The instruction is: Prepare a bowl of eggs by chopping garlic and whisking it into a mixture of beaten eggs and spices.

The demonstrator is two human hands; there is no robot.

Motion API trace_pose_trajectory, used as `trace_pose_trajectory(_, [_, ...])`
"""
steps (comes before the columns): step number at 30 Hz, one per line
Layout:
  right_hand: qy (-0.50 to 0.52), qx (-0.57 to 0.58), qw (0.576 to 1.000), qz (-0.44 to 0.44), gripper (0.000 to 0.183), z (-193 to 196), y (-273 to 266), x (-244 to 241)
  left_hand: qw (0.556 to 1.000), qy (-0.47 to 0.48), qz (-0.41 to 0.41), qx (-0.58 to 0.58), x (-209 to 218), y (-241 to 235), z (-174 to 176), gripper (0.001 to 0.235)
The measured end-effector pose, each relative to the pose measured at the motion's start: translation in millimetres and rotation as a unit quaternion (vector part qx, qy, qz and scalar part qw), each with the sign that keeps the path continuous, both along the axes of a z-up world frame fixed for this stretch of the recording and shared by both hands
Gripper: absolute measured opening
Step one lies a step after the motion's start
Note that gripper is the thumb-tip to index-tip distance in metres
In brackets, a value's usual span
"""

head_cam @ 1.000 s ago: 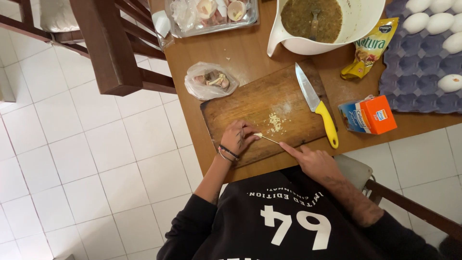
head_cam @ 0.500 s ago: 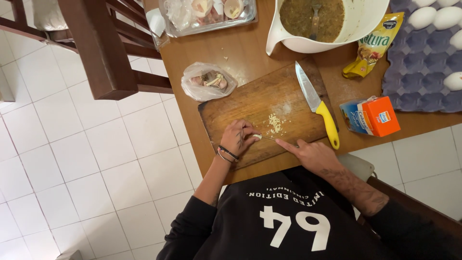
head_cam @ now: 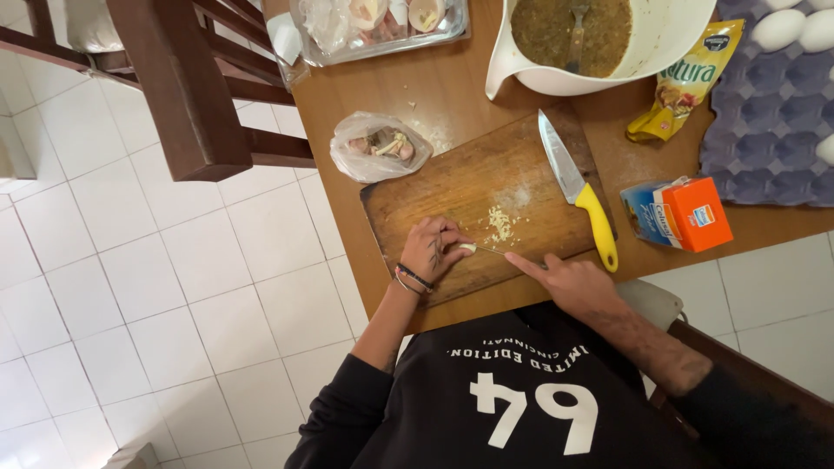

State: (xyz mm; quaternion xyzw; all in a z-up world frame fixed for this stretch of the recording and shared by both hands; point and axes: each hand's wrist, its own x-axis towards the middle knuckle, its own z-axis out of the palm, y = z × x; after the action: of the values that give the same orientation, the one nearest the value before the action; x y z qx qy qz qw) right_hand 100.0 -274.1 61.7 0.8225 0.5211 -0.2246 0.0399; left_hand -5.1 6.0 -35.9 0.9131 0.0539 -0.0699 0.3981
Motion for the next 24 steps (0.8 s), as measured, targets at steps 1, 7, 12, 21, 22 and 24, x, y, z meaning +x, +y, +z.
trace_pose_trajectory(1, [0.0, 0.0, 1.0, 0.0, 0.083, 1.0, -0.5, -1.5, 1.0, 0.0, 0.0, 0.0, 0.4, 0.8, -1.2, 0.024])
trace_pose_trajectory(7, [-0.006, 0.001, 1.0, -0.015, 0.087, -8.0, 2.8, -12.7, 1.0, -0.018, 0.001, -0.012, 0.6, -0.2, -2.7, 0.024])
trace_pose_trajectory(12, [-0.007, 0.021, 1.0, -0.007, 0.085, -14.4, 5.4, -12.7, 0.999, -0.048, -0.002, -0.004, -1.4, 0.5, -10.2, 0.019])
trace_pose_trajectory(21, [-0.012, 0.023, 1.0, -0.008, 0.084, -7.6, 17.8, -12.2, 0.997, -0.078, -0.01, 0.014, -0.4, 1.3, -6.4, 0.017])
trace_pose_trajectory(22, [-0.012, 0.023, 1.0, -0.008, 0.084, -15.1, 14.9, -14.0, 0.997, -0.078, -0.011, 0.014, 0.2, 1.4, -5.6, 0.017])
trace_pose_trajectory(24, [-0.025, 0.037, 0.999, -0.009, 0.083, -30.7, 8.3, -18.0, 0.996, -0.083, -0.01, 0.023, -0.7, 0.6, -3.6, 0.018])
